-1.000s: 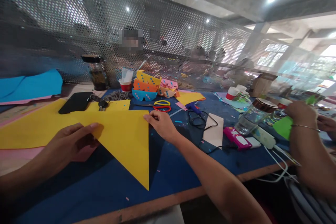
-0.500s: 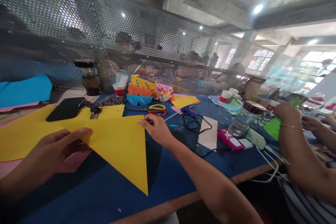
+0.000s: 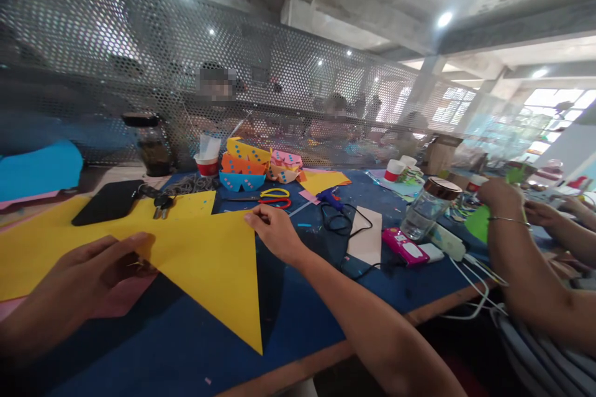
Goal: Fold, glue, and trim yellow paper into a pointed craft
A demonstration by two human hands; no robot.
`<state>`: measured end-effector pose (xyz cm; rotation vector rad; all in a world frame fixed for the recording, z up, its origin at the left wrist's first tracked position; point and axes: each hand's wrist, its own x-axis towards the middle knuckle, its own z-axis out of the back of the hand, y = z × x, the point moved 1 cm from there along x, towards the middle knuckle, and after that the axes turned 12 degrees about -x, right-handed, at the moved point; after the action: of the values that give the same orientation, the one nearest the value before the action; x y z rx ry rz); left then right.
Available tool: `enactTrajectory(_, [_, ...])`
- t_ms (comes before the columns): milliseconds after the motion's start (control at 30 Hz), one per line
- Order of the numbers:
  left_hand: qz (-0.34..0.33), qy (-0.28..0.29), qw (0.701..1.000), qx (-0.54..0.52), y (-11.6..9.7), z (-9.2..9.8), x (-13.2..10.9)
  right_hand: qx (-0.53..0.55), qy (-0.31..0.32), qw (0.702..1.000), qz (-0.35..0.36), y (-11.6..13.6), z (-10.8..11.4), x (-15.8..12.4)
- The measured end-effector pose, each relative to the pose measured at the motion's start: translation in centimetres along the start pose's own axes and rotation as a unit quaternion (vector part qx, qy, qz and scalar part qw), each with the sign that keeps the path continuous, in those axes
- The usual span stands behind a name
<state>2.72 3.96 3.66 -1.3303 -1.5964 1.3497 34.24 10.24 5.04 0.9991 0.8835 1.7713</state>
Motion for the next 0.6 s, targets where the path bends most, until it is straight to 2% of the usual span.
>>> enactTrajectory(133, [0.008, -0.019, 1.000, -0.003, 0.05, -0.21, -0.09, 0.006, -0.008, 1.000, -0.003, -0.27, -0.08, 0.06])
enactTrajectory(600, [-0.010, 0.008, 1.000, -0.010, 0.04, -0.54, -0.25, -0.012, -0.038, 0.999, 0.006, -0.29, 0.54, -0.10])
